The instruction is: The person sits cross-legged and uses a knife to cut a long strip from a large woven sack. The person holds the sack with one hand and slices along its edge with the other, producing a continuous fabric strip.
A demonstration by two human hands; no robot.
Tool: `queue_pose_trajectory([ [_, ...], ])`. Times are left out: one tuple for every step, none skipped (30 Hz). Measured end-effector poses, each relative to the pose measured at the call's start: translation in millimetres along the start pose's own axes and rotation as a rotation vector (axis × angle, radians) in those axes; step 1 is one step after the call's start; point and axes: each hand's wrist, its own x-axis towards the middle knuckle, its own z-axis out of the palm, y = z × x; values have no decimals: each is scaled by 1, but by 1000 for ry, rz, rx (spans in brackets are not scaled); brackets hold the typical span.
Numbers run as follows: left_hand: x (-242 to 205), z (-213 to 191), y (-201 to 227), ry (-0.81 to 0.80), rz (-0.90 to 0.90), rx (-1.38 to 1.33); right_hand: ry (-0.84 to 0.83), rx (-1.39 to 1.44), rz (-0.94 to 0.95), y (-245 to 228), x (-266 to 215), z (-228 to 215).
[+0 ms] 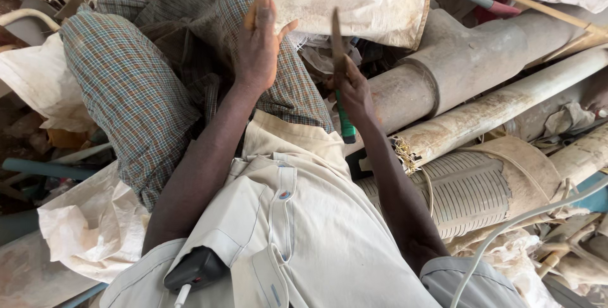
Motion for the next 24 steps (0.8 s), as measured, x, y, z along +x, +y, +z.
queue_pose_trajectory([
  [-1, 2, -2, -5, 5, 12, -4, -40, 5, -7, -2, 4],
  [-2, 2, -4, -8, 9, 29, -13, -78, 11, -13, -7, 10],
  [-5, -1, -4, -10, 14, 45, -22, -115, 17, -18, -10, 19],
  [-5, 0, -5, 13, 10, 65, -32, -218, -250, -23, -14, 27],
  [-5, 0, -5, 35, 5, 85, -48, -321, -515, -28, -19, 33],
  [-1, 2, -5, 56, 6, 101, -71, -428, -783, -35, -20, 35],
  [2, 4, -4, 43, 28, 110, -30, -442, -800, -43, -20, 36],
  [1, 3, -2, 47, 50, 122, -7, -452, -818, -49, -21, 36],
  [-1, 1, 0, 50, 72, 135, 17, -462, -835, -54, -19, 36],
  [-3, -1, 3, 50, 74, 181, 22, -415, -571, -59, -16, 36],
  [-6, -3, 6, 50, 75, 228, 18, -368, -305, -63, -12, 36],
  [-10, -2, 7, 42, 68, 271, 15, -320, -32, -64, -12, 33],
  [-15, -1, 8, 81, -36, 332, 19, -362, 66, -63, -12, 31],
  [-13, 2, 10, 107, -132, 390, 36, -403, 156, -63, -9, 28],
  [-8, 5, 11, 132, -229, 449, 54, -441, 248, -63, -6, 26],
  [-3, 7, 12, 124, -163, 499, 48, -455, -44, -62, -3, 27],
  [2, 6, 13, 118, -97, 548, 35, -463, -335, -59, 0, 29],
  [-3, 3, 11, 121, -51, 599, 2, -464, -610, -51, -5, 34],
  [-9, -2, 8, 106, 19, 462, -1, -452, -653, -43, -9, 38],
  [-6, -6, 7, 82, 102, 327, 5, -438, -708, -39, -6, 41],
  [-3, -8, 5, 54, 184, 191, 10, -423, -764, -37, -3, 41],
  [-2, -9, 3, 56, 164, 205, 16, -450, -625, -36, 2, 39],
  [-1, -9, 1, 58, 145, 219, 18, -475, -486, -37, 6, 35],
  [1, -7, -2, 59, 127, 228, 19, -501, -348, -38, 11, 29],
])
